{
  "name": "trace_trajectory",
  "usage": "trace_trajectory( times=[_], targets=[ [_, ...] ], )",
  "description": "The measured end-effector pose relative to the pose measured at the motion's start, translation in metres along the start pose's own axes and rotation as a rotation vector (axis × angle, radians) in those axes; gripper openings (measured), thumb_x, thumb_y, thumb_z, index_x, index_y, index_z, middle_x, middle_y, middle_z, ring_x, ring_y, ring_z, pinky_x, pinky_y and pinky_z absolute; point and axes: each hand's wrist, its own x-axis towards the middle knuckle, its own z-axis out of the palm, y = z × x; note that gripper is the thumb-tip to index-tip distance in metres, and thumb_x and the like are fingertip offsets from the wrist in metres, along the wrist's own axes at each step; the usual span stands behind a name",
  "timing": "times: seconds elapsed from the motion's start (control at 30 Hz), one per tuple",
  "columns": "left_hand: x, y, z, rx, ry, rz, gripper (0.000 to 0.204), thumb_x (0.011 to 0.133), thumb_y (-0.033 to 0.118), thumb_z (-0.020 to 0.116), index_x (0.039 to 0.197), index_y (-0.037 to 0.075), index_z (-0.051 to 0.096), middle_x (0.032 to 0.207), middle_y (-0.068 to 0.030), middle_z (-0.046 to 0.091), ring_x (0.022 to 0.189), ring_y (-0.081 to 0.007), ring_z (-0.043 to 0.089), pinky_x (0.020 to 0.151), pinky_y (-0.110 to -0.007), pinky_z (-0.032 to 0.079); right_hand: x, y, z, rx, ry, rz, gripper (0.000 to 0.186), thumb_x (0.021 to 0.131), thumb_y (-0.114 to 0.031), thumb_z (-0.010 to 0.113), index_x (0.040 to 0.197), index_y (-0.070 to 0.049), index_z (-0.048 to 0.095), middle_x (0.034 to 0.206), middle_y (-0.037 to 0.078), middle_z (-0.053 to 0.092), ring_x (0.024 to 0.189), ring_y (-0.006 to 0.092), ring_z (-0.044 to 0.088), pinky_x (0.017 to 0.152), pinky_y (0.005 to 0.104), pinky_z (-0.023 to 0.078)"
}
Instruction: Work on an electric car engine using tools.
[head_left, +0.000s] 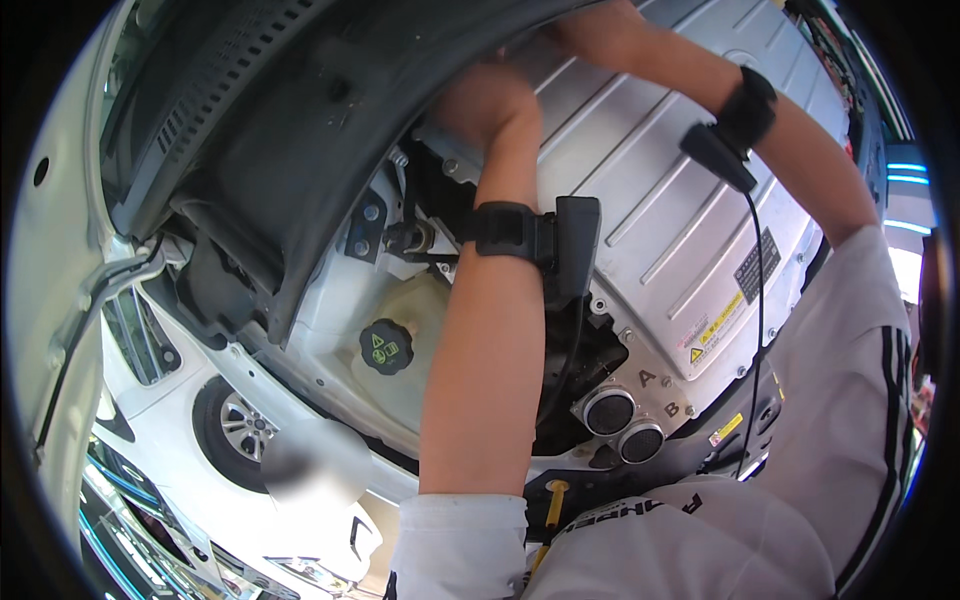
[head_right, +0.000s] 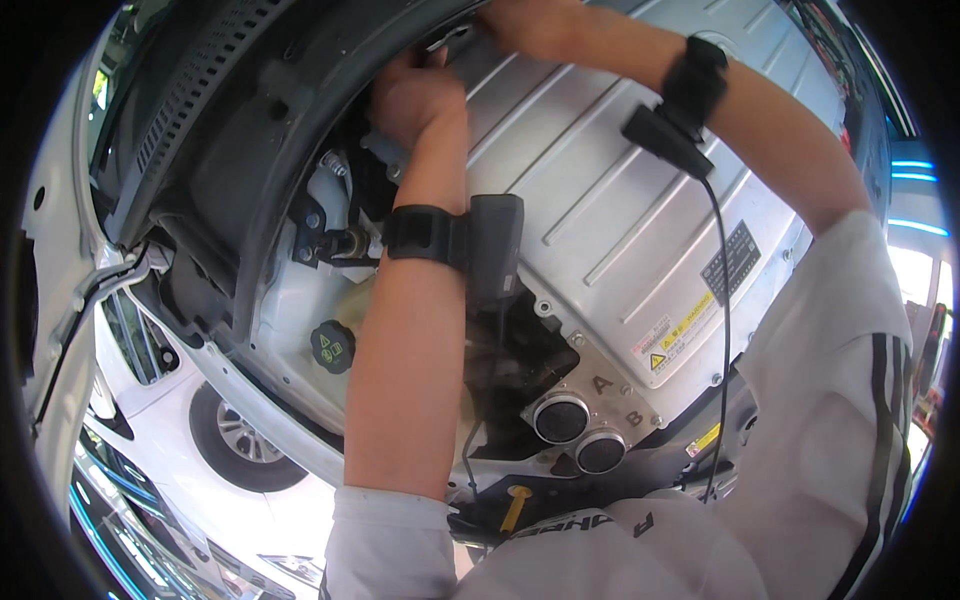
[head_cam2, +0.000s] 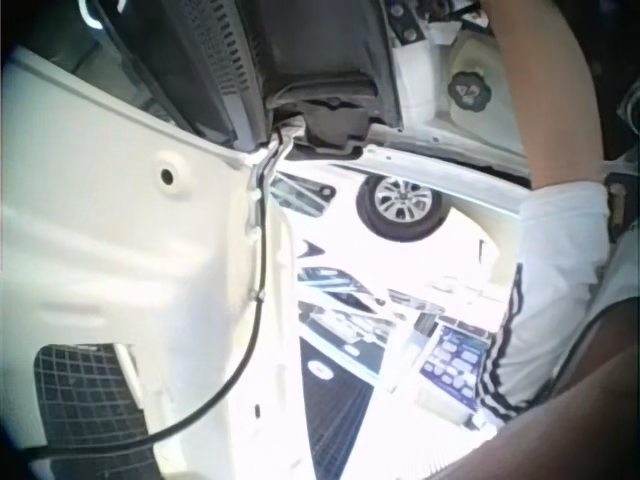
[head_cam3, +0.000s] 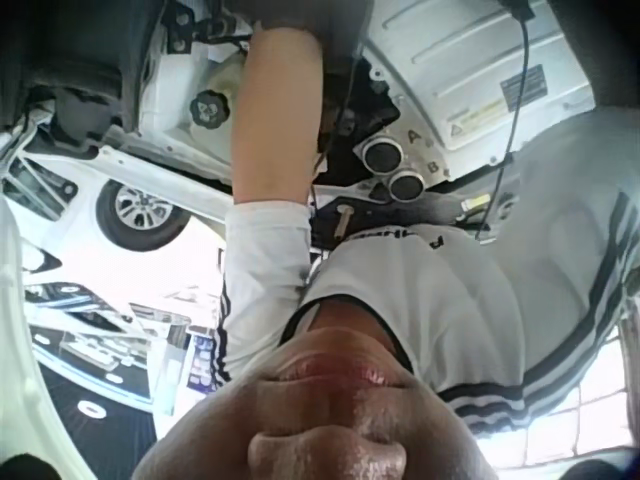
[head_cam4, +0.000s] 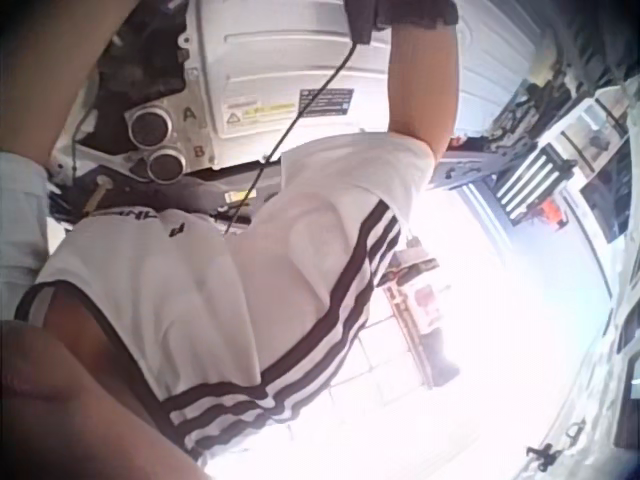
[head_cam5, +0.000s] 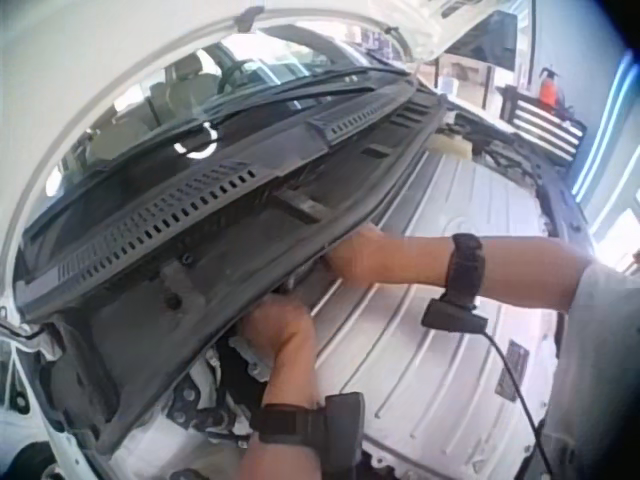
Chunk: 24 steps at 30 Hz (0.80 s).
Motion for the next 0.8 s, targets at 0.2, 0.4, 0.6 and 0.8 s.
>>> trace_trajectory(
  times=[0.2,0.4,0.6,0.8],
  targets=[
    [0.005,-0.020,0.009,0.226,0.327,0.237,0.021,0.078,0.030,0.073,0.095,0.018,0.074,0.101,-0.0104,0.070,0.095,-0.0287,0.066,0.084,-0.041,0.049,-0.023,-0.024,0.000,-0.249,0.172,-0.202,0.025,0.067,-0.025,0.066,0.077,-0.003,0.068,0.084,0.018,0.067,0.086,0.0343,0.064,0.091,0.0538,0.041],
    [0.009,-0.020,-0.005,0.245,0.170,0.081,0.027,0.077,0.034,0.074,0.098,0.017,0.073,0.106,-0.0061,0.070,0.098,-0.0281,0.066,0.087,-0.040,0.050,-0.035,-0.064,-0.017,-0.273,0.256,-0.251,0.032,0.066,-0.024,0.065,0.087,0.000,0.069,0.085,0.018,0.067,0.095,0.0340,0.063,0.096,0.0558,0.036],
    [0.006,-0.010,-0.003,0.105,0.098,0.077,0.031,0.077,0.035,0.073,0.101,0.015,0.073,0.104,-0.0075,0.070,0.097,-0.0285,0.067,0.085,-0.040,0.051,-0.026,-0.036,-0.008,-0.373,0.260,-0.283,0.024,0.069,-0.023,0.062,0.078,-0.002,0.069,0.084,0.016,0.068,0.095,0.0339,0.063,0.097,0.0560,0.035],
    [0.008,-0.008,-0.002,0.222,0.048,0.093,0.032,0.077,0.035,0.074,0.102,0.016,0.073,0.106,-0.0068,0.070,0.098,-0.0282,0.067,0.085,-0.040,0.051,-0.011,-0.004,-0.010,-0.197,0.238,-0.304,0.021,0.069,-0.022,0.060,0.076,-0.004,0.069,0.078,0.014,0.068,0.088,0.0303,0.064,0.093,0.0541,0.039]
  ],
)
